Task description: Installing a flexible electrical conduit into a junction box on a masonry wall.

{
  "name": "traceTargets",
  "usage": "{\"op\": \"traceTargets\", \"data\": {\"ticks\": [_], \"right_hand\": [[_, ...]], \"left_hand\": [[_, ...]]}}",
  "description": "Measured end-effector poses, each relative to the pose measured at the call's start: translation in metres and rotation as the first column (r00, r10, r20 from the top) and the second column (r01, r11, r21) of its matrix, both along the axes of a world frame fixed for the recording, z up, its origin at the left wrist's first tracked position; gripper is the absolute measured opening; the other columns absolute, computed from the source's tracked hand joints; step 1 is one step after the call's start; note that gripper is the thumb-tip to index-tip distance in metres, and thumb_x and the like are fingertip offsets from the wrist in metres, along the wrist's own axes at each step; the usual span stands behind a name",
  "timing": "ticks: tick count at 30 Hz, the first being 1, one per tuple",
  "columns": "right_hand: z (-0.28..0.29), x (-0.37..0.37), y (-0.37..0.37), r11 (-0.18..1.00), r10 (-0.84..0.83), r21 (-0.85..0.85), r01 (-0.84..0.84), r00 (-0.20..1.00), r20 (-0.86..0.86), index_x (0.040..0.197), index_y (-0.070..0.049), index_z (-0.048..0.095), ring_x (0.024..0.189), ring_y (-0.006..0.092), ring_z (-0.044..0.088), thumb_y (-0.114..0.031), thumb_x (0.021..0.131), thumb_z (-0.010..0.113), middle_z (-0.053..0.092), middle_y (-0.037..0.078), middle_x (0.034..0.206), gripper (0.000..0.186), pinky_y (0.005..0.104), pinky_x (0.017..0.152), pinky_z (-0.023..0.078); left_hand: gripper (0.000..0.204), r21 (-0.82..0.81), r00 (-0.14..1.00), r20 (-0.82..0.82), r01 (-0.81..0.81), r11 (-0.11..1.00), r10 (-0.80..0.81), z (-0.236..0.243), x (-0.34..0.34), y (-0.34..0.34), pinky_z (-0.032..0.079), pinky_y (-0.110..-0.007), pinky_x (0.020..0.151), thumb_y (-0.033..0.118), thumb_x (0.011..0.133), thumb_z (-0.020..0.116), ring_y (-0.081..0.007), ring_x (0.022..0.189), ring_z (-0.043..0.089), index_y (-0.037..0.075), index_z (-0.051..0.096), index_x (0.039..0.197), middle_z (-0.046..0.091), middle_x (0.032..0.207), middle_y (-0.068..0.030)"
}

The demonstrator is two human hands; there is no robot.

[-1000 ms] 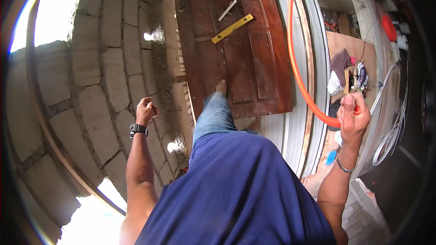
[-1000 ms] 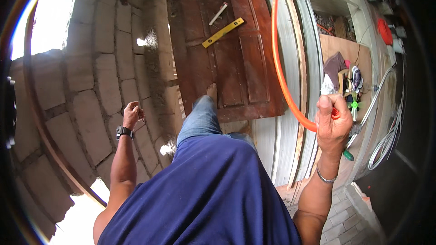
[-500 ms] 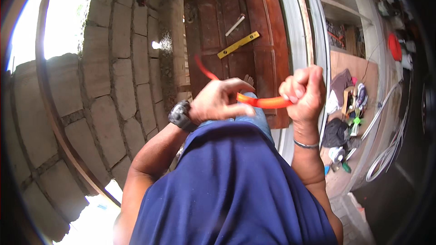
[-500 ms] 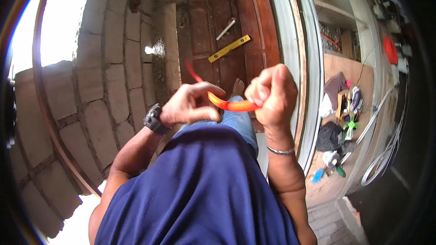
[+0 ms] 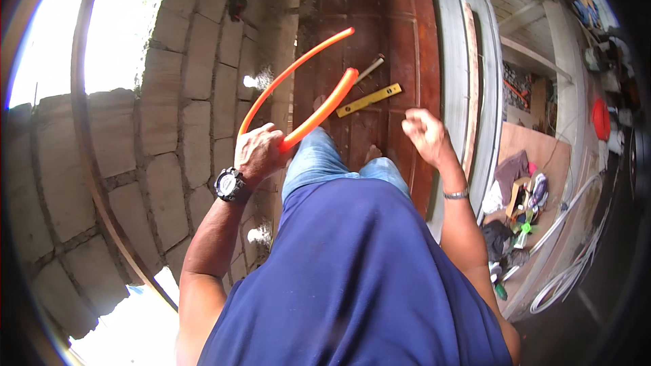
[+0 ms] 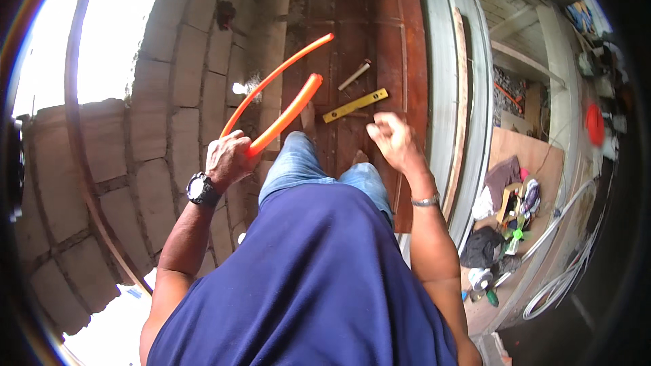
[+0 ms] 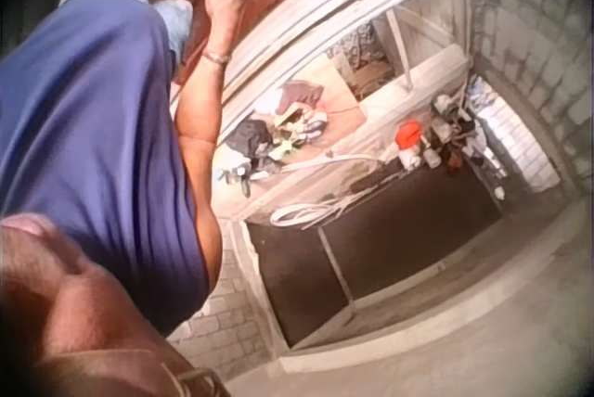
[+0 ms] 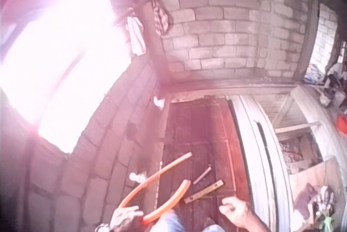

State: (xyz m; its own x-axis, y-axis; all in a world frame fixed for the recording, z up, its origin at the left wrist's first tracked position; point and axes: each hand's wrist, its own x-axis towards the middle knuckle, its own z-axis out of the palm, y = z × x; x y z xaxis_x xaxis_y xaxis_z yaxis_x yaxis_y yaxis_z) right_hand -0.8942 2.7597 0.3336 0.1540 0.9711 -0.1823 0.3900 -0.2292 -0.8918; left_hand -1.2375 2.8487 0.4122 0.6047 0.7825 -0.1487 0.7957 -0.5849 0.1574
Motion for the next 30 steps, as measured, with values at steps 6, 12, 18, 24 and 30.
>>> {"op": "traceTargets", "data": {"ticks": [6,12,18,24,30], "right_hand": [[-0.080,-0.009,-0.038,0.873,0.180,-0.475,-0.115,0.979,0.093,0.098,-0.008,0.066,0.081,0.0251,0.066,-0.028,0.075,0.065,0.067,0.013,0.084,0.031,0.0330,0.074,0.052],[-0.100,-0.039,0.008,0.904,0.252,-0.390,-0.176,0.955,0.154,0.079,-0.003,0.064,0.069,0.0264,0.061,-0.019,0.079,0.057,0.062,0.015,0.074,0.018,0.0346,0.063,0.047],[-0.117,-0.056,0.067,0.774,0.200,-0.627,-0.090,0.974,0.107,0.079,-0.005,0.066,0.076,0.0304,0.065,-0.025,0.075,0.055,0.064,0.018,0.079,0.023,0.0368,0.068,0.050],[-0.125,-0.070,0.128,0.823,0.253,-0.555,-0.123,0.954,0.164,0.079,-0.005,0.065,0.071,0.0285,0.064,-0.025,0.077,0.056,0.064,0.016,0.076,0.022,0.0338,0.064,0.050],[-0.055,-0.064,0.219,0.771,0.016,-0.633,-0.070,0.996,-0.090,0.077,0.000,0.062,0.069,0.0109,0.053,-0.018,0.079,0.058,0.058,0.002,0.070,0.018,0.0260,0.064,0.044]], "left_hand": [[0.024,-0.198,0.985,-0.123,-0.140,0.970,0.117,-0.064,-0.036,0.044,0.051,-0.037,0.063,0.030,0.078,0.059,-0.0254,0.068,0.061,0.008,0.064,0.070,0.060,0.073,-0.0089],[0.033,-0.636,0.927,-0.261,-0.374,0.675,0.268,-0.120,-0.046,0.106,0.051,-0.038,0.065,0.041,0.072,0.069,-0.0278,0.067,0.065,0.008,0.068,0.075,0.065,0.068,-0.0129],[0.045,-0.775,0.901,-0.299,-0.422,0.470,0.316,-0.154,-0.084,0.162,0.049,-0.038,0.067,0.052,0.073,0.068,-0.0267,0.071,0.064,0.008,0.069,0.079,0.066,0.071,-0.0108],[0.042,-0.852,0.913,-0.278,-0.378,0.362,0.299,-0.147,-0.102,0.219,0.049,-0.036,0.066,0.049,0.076,0.068,-0.0230,0.064,0.063,0.007,0.069,0.083,0.065,0.066,-0.0085],[0.031,-0.943,0.881,-0.148,-0.263,0.206,0.449,-0.170,-0.138,0.236,0.046,-0.031,0.061,0.036,0.077,0.069,-0.0142,0.060,0.059,0.005,0.069,0.083,0.065,0.066,-0.0057]]}}
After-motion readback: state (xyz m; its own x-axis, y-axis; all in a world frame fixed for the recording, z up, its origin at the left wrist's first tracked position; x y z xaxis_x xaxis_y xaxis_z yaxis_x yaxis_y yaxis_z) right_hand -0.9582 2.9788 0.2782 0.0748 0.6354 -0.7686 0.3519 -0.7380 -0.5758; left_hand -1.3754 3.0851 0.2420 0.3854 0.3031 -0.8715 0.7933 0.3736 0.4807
